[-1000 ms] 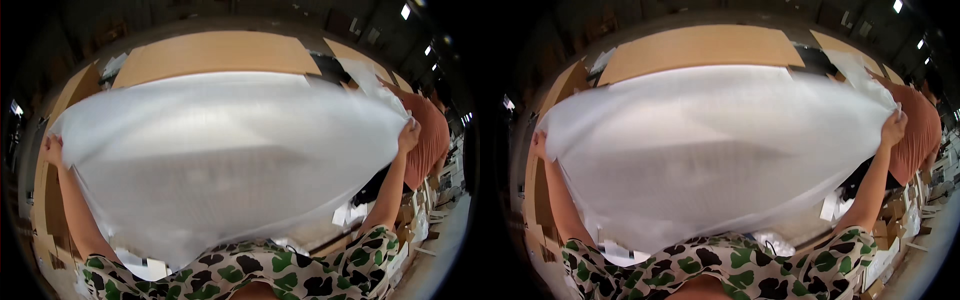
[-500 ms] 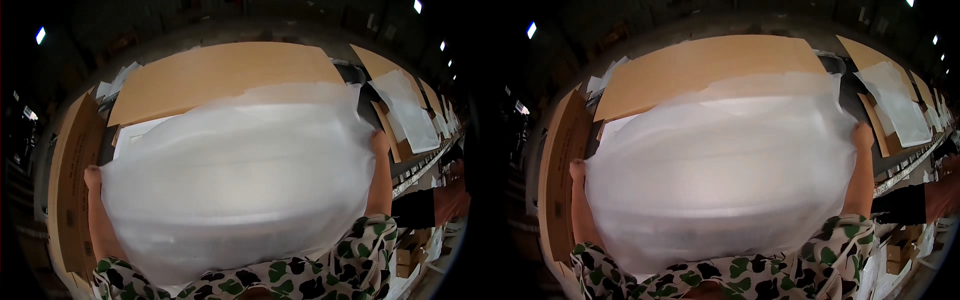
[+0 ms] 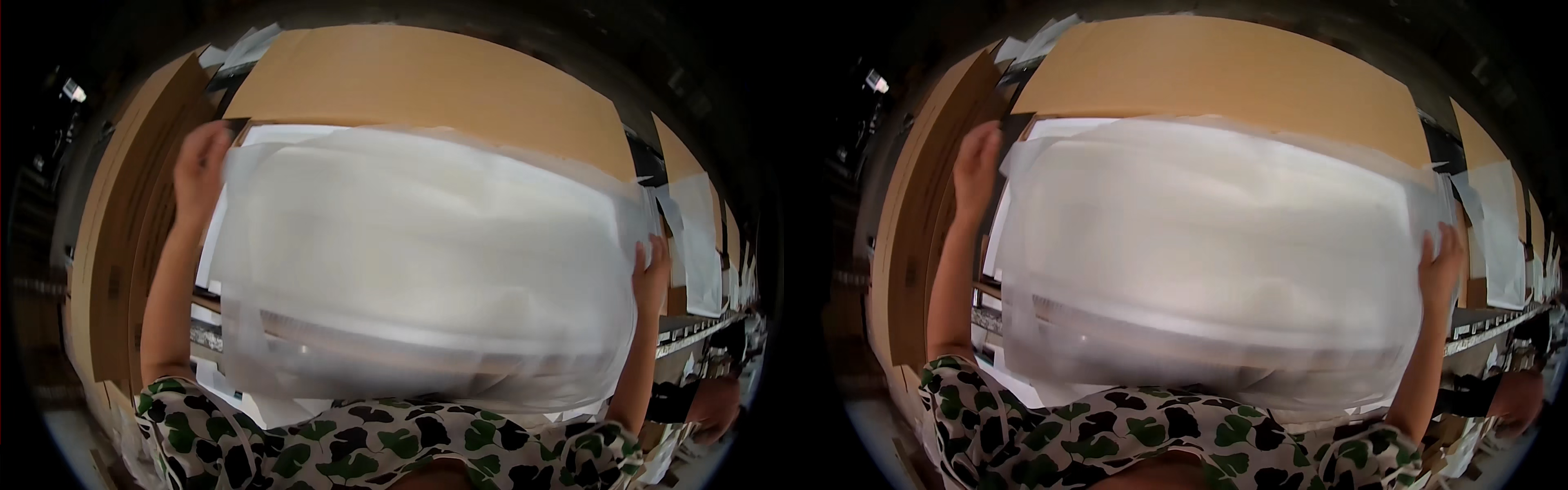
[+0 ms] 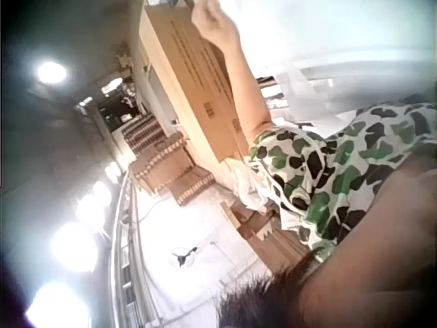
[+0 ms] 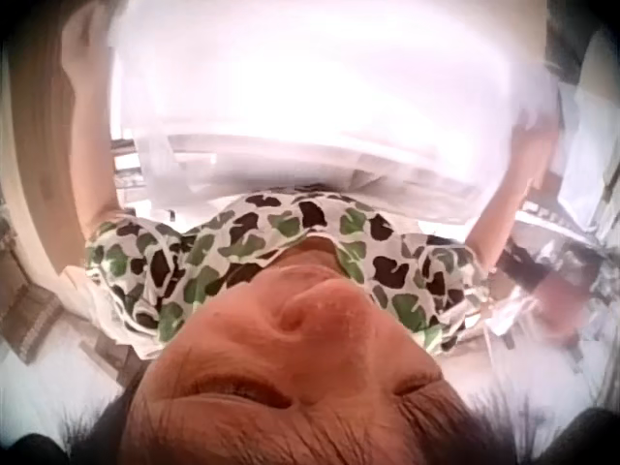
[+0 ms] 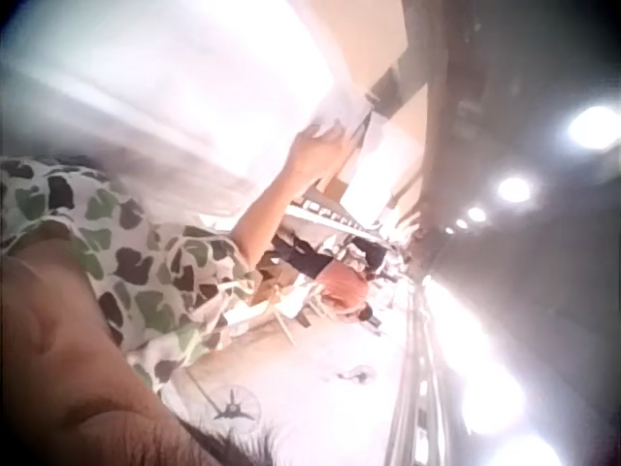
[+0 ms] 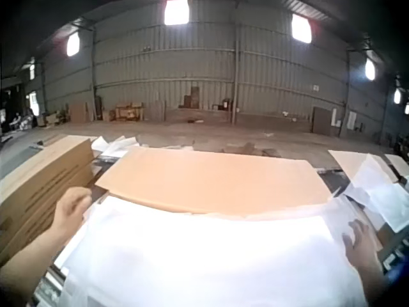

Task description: The person places white furniture panels into a large cardboard box lined with foam, wraps the panels in plastic sheeting, and then closes the box.

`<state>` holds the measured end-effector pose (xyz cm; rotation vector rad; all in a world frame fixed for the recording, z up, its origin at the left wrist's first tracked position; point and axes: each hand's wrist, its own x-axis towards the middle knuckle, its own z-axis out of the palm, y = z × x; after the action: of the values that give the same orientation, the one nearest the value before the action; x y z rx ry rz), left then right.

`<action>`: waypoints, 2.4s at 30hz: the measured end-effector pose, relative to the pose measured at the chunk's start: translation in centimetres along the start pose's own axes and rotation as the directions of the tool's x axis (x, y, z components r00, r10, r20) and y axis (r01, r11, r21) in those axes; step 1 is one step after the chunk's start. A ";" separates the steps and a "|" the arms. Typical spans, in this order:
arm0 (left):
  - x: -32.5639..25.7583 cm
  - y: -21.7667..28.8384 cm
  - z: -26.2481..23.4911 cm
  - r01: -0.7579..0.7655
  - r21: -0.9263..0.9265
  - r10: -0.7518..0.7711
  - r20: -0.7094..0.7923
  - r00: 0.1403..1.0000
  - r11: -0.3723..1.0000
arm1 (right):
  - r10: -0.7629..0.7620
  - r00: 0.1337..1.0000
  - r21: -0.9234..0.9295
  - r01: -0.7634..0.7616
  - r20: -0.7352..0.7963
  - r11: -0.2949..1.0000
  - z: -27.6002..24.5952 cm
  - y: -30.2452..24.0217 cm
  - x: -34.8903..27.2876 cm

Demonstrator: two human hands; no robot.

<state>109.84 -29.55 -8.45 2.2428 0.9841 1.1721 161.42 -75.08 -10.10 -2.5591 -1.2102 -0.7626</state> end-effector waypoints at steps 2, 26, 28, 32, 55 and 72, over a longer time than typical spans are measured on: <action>-4.6 2.9 1.9 -0.363 0.188 0.272 0.384 0.882 0.913 | -0.251 0.965 0.280 0.220 0.080 0.935 -0.8 -9.4 -3.4; -8.3 -6.1 -8.1 -0.309 0.855 -0.473 0.494 0.730 0.416 | -0.009 0.844 -0.041 0.036 0.536 0.999 13.5 2.4 -4.1; -5.8 -1.3 -2.8 -0.303 0.671 -0.117 0.504 0.856 0.677 | 0.017 0.838 -0.108 0.050 0.545 0.993 14.1 1.8 -3.3; -4.3 -1.2 10.7 -0.280 0.202 0.039 0.745 0.666 0.938 | -0.046 0.892 -0.038 0.071 0.449 0.997 15.8 -1.5 -0.4; -1.4 -6.8 25.1 -0.293 0.368 0.138 0.395 0.909 0.882 | -0.411 0.911 0.391 0.372 0.019 0.842 21.2 -20.7 4.3; -0.5 -6.9 22.4 -0.058 0.403 -0.170 0.508 0.845 0.913 | -0.348 0.737 -0.008 0.432 0.579 0.902 26.9 -23.7 8.8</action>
<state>125.51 -26.33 -25.59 2.6167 1.1090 0.2677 157.70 -43.52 -28.88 -2.7807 -1.9922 -0.1211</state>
